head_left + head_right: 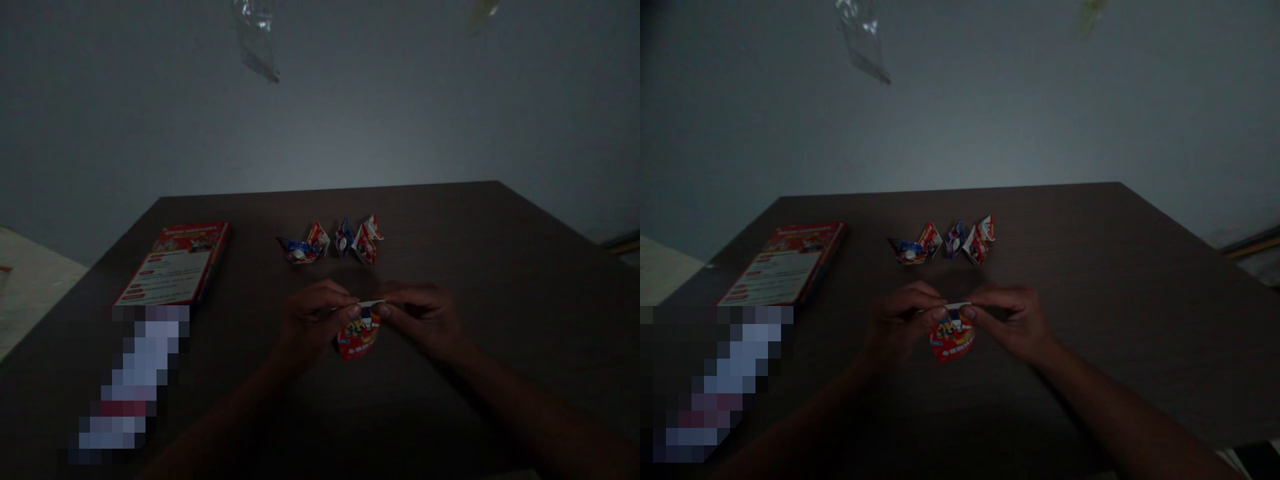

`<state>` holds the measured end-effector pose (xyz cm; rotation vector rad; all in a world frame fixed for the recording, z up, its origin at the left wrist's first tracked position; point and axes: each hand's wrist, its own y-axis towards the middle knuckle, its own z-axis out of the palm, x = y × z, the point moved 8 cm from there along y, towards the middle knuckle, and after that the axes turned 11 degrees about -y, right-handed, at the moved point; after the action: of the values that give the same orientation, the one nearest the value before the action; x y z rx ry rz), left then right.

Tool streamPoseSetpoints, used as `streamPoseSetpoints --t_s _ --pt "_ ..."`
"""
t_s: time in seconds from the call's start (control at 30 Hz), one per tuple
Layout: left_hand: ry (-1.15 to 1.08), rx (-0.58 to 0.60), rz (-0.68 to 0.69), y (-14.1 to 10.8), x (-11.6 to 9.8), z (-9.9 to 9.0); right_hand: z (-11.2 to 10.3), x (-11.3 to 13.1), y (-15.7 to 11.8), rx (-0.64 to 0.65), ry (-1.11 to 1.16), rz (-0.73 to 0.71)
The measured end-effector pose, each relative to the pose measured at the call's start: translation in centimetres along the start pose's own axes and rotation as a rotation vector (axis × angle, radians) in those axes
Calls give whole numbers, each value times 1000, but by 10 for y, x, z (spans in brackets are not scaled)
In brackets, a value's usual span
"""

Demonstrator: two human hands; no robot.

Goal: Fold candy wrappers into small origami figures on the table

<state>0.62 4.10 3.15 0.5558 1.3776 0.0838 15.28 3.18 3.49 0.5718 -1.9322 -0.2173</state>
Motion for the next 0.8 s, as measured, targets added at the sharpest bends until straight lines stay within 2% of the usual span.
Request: streamPoseSetpoints --t_s 0.27,0.53,0.8 --pt "-85 1 -86 2 8 -2 -8 -9 -3 -130 7 39" --pt "-127 -32 -166 0 11 0 -11 -15 -5 -180 29 119" --pt "-236 -113 -232 -2 28 -7 -6 -23 -5 -134 1 183"
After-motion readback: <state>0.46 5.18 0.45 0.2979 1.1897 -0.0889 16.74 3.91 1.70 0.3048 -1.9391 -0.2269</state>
